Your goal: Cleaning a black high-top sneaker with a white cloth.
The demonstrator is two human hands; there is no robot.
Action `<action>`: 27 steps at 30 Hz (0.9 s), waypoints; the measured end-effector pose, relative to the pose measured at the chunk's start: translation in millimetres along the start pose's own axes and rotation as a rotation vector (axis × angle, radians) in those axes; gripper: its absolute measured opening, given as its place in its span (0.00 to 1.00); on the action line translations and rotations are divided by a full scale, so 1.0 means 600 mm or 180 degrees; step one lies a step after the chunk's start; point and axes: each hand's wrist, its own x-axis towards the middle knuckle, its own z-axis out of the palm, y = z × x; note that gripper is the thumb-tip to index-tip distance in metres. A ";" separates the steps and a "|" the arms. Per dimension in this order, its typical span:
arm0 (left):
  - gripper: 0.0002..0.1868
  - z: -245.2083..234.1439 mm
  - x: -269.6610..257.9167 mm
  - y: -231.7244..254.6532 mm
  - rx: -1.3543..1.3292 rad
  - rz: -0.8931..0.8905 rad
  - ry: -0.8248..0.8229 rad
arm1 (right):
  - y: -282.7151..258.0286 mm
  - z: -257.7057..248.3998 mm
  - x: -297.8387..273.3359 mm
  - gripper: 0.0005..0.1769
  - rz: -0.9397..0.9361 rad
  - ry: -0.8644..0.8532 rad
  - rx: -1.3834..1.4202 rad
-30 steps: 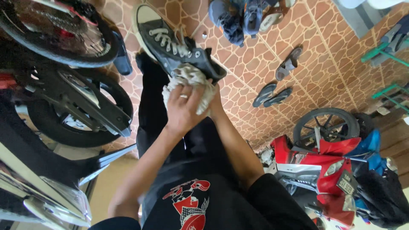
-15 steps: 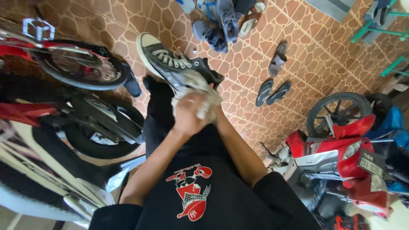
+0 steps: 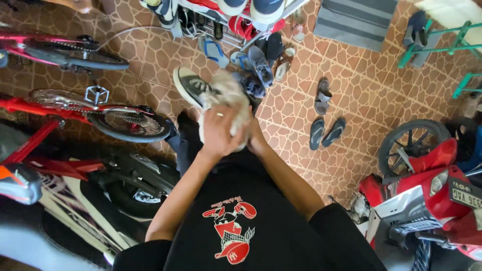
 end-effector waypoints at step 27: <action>0.21 -0.280 0.087 -0.210 0.0979 -0.0660 0.1093 | 0.057 0.259 0.028 0.41 -0.0534 0.0482 -0.0999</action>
